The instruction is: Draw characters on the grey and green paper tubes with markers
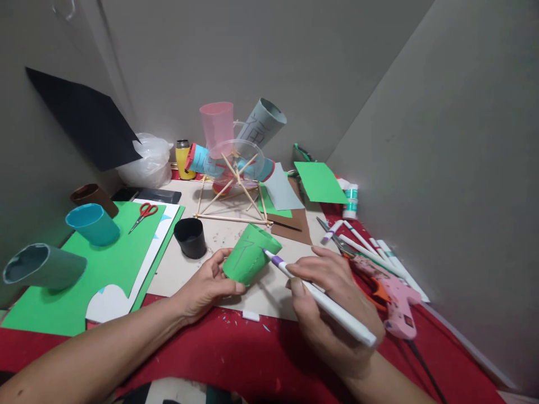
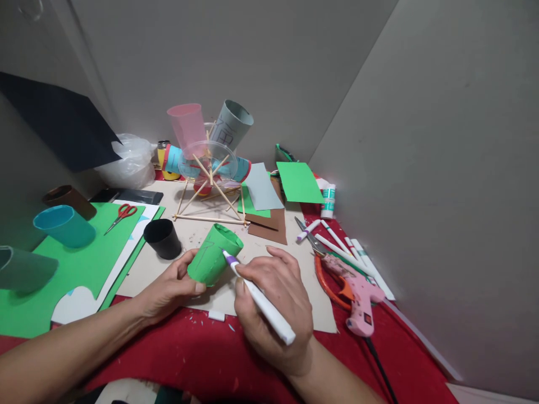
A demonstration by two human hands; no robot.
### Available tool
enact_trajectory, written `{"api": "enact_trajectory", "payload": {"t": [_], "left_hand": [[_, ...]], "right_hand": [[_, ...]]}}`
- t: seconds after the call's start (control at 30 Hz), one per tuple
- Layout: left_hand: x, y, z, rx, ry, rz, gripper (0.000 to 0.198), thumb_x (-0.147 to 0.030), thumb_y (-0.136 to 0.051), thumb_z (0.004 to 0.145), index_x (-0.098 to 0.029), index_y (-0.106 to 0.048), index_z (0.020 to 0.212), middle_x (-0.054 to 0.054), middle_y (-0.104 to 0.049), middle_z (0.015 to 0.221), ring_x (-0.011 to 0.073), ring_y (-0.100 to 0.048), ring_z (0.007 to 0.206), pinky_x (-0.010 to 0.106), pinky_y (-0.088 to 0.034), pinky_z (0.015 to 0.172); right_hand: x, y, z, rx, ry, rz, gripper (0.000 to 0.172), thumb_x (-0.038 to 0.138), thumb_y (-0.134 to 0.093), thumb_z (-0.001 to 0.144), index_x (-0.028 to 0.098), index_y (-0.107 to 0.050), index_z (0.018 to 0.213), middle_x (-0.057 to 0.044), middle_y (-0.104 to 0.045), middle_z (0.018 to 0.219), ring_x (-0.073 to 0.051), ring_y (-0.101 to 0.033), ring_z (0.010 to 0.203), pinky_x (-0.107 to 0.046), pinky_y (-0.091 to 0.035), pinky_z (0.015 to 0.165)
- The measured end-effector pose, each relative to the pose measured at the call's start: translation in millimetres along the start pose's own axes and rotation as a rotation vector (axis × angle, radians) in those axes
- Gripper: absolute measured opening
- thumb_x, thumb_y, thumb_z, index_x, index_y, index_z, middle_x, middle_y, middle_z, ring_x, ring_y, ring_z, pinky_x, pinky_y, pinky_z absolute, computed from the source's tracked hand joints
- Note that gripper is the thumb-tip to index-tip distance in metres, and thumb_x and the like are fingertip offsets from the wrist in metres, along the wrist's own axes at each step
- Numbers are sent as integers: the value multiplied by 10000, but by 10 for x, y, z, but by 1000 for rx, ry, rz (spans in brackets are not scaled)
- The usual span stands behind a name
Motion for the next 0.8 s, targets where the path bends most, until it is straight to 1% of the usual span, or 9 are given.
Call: {"api": "enact_trajectory", "payload": {"t": [0.17,0.4,0.8], "left_hand": [[7,-17,2,15,5,3,678,-199,-866,602,-188,-548,1202,39,-675,976,155,-588,824,274,-394,744],[15,-20,-4,13,16,-20,683,-197,-872,573,-183,-554,1177,33,-671,969,162,-590,835,285,-395,775],[-2,-21,0,17,1,-49,664,-178,-866,582,-185,-573,1177,48,-681,1008,172,-596,862,291,-394,793]], "right_hand": [[11,-12,0,10,7,-3,264,35,-604,823,180,-633,1042,-25,-688,799,-185,-672,754,-489,-517,915],[8,11,15,-14,-7,2,267,36,-602,806,192,-643,1019,-9,-681,779,-184,-677,723,-477,-525,908],[21,31,24,-26,-2,-22,252,35,-595,817,193,-639,1008,-7,-675,760,-182,-671,716,-485,-529,905]]}}
Point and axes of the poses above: each hand's wrist, its own z-axis towards the middle knuckle, its own y-axis out of the back of the hand, x = y × z, the point moved 10 cm from there along z, towards the middle knuckle
